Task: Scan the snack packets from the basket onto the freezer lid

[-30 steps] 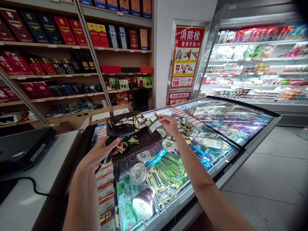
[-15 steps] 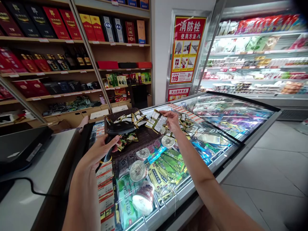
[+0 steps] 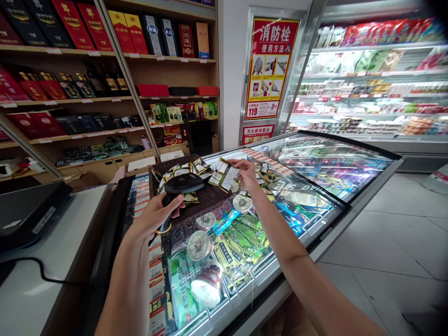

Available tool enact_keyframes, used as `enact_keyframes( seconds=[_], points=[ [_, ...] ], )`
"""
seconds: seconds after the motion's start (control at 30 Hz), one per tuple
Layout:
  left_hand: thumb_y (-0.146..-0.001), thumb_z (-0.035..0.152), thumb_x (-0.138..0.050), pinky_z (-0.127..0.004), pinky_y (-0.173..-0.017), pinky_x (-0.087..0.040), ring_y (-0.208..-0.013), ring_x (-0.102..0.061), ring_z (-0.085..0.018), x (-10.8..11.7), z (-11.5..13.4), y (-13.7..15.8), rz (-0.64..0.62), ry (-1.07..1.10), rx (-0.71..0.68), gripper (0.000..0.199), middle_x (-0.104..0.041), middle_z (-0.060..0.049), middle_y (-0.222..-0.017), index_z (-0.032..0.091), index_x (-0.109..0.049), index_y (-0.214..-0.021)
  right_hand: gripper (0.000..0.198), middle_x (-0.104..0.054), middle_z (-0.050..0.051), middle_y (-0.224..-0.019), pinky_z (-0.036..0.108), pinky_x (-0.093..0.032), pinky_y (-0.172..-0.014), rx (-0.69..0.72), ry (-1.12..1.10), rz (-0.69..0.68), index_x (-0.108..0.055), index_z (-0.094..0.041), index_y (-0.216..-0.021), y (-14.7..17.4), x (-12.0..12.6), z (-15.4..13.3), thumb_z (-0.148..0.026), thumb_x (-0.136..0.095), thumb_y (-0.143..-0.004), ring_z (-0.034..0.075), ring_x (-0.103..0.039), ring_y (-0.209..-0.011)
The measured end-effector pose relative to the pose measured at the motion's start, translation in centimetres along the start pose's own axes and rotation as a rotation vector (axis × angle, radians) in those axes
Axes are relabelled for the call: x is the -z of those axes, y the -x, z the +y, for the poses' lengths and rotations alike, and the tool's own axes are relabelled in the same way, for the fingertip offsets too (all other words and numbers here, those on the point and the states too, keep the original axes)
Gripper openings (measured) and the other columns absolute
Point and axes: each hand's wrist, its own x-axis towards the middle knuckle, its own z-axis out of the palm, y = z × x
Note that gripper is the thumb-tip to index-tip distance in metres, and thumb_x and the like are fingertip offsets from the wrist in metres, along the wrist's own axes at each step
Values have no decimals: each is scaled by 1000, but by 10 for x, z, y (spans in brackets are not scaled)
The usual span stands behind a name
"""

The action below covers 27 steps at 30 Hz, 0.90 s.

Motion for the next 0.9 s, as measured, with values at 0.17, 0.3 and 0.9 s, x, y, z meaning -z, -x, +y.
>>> enact_keyframes(
  seconds=[0.17, 0.3, 0.9],
  points=[
    [-55, 78, -80, -25, -50, -43, -56, -56, -15, 0, 3, 1, -1, -20, -19, 64, -64, -1, -62, 18, -66, -72, 14, -79, 4, -96, 40, -59, -88, -12, 37, 11, -58, -24, -64, -1, 0, 1, -21, -72, -62, 26, -73, -103],
    [-56, 78, -80, -25, -50, -43, -56, -56, -15, 1, 2, 1, 4, -31, -19, 63, -64, -1, -63, 19, -65, -72, 18, -79, 6, -94, 38, -60, -82, -13, 9, 47, -58, -23, -64, -2, 3, 1, -22, -76, -61, 26, -74, -100],
    [-54, 75, -84, -23, -50, -42, -59, -56, -13, 2, 4, 3, 15, 31, 36, 64, -63, 0, -65, 18, -64, -75, 14, -77, 9, -89, 52, -52, -103, -312, -226, 270, -64, -21, -88, -22, 22, 49, -31, -56, -85, 25, -72, -98]
  ],
)
